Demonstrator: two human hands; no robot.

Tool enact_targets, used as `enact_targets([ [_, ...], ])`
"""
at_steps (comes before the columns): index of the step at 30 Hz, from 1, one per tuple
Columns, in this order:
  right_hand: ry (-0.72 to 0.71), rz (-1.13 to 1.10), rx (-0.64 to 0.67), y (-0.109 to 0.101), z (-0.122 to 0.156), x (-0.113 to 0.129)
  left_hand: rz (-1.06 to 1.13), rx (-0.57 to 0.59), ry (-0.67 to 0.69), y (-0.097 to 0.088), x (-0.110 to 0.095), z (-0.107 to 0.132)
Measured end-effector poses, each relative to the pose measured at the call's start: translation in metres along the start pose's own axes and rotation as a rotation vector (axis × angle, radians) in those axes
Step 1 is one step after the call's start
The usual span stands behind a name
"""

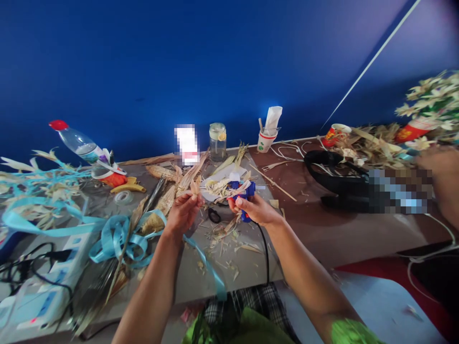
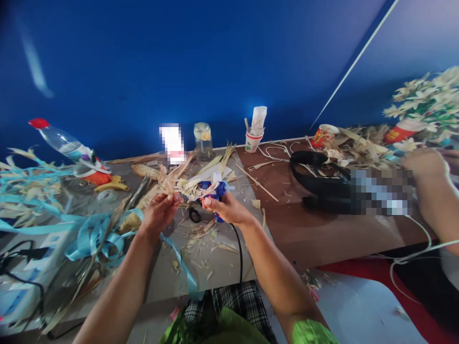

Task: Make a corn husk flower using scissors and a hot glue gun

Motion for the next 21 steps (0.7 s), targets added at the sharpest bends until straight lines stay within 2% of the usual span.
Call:
enact_targets([
  [6,0.038,-0.013,-0.007,0.001,0.000,-0.005,-0.010,0.010,-0.009,-0.004,0.000,-0.001],
  [17,0.054,0.018,-0.006,0.000,0.001,-0.009,-0.054,0.034,-0.012,0.002,-0.002,0.002],
  [21,0.082,0.058,0.012,-0.001,0.002,-0.013,-0.084,0.003,-0.017,0.000,-0.003,0.001],
])
Point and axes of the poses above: each hand's wrist, its own z-axis away from the middle knuckle, its own y-axis out of the palm, x = y × z, the point moved 3 cm from there along -z, towards the middle knuckle, and after that the axes turned 12 degrees about z, right-handed, at the moved point
